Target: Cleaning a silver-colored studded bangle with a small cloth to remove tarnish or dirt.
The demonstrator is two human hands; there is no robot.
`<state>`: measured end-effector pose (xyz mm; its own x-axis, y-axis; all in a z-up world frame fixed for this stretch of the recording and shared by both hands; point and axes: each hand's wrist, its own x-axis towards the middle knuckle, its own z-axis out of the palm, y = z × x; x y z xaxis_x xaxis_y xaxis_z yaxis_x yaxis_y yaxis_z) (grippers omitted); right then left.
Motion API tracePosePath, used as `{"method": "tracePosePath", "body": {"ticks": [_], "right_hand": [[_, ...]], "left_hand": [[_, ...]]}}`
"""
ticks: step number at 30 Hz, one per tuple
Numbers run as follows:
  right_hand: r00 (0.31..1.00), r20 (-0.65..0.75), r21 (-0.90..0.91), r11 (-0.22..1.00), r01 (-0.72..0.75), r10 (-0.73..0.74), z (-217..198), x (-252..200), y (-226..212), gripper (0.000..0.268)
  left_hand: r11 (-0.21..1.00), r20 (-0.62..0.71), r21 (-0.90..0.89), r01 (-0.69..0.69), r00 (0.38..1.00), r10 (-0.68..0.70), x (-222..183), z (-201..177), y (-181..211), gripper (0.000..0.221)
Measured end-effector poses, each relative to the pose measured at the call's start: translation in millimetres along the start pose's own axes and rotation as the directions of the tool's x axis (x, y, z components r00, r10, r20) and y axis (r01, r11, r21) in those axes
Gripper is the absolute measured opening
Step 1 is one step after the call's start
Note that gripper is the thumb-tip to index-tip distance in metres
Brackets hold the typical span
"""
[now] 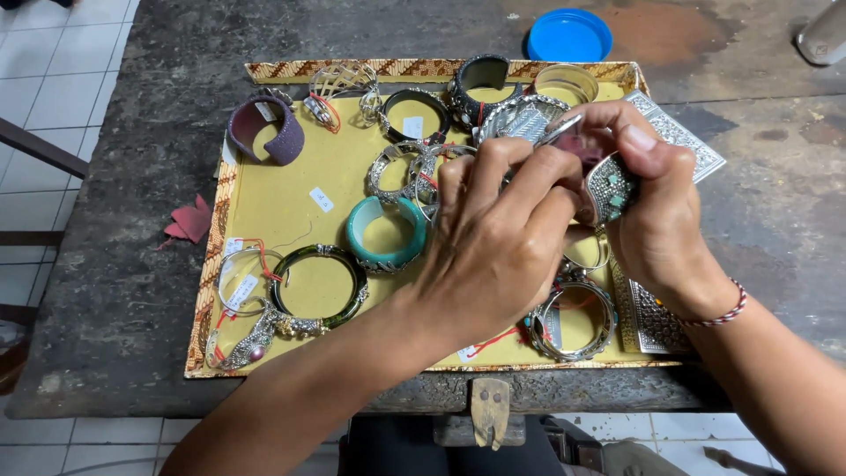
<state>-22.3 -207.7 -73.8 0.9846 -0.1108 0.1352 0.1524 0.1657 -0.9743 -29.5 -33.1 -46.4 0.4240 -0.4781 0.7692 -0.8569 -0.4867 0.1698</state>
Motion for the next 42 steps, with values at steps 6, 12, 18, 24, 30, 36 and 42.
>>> {"method": "tracePosePath", "body": {"ticks": [6, 12, 18, 24, 30, 36, 42], "right_hand": [[0.997, 0.015, 0.104, 0.992, -0.071, 0.07, 10.0, -4.2, -22.6, 0.054], [0.995, -0.049, 0.143, 0.987, -0.077, 0.085, -4.8, 8.8, -8.9, 0.044], [0.997, -0.017, 0.041, 0.996, -0.081, 0.081, -1.8, 7.1, -3.9, 0.034], [0.994, -0.078, -0.05, 0.995, -0.084, 0.08, 0.6, 6.0, -11.3, 0.043], [0.999, 0.032, -0.121, 0.992, -0.019, 0.023, 7.2, -0.3, -32.7, 0.057], [0.999, 0.044, -0.083, 0.996, 0.017, -0.013, 1.7, -1.9, -20.0, 0.058], [0.996, 0.053, -0.19, 0.978, 0.086, -0.077, 3.9, -7.3, -25.5, 0.057]], "left_hand": [[0.898, 0.008, -0.438, 0.042, 0.999, -0.043, 6.3, -6.4, -1.8, 0.027], [0.767, 0.024, 0.616, -0.177, 0.978, 0.206, -5.6, 1.6, -14.6, 0.03], [0.963, 0.06, 0.244, -0.117, 0.993, 0.105, -8.0, 9.5, -9.8, 0.014], [0.846, 0.22, -0.486, 0.221, 0.967, -0.127, 4.7, -9.1, -4.5, 0.025], [0.971, 0.084, 0.215, -0.107, 0.992, 0.091, -11.1, 4.7, -2.2, 0.01], [0.82, -0.008, 0.555, -0.141, 0.985, 0.175, -9.2, 1.1, -1.0, 0.026], [0.882, 0.154, -0.416, 0.221, 0.973, -0.171, 4.2, -1.7, 15.1, 0.016]]}}
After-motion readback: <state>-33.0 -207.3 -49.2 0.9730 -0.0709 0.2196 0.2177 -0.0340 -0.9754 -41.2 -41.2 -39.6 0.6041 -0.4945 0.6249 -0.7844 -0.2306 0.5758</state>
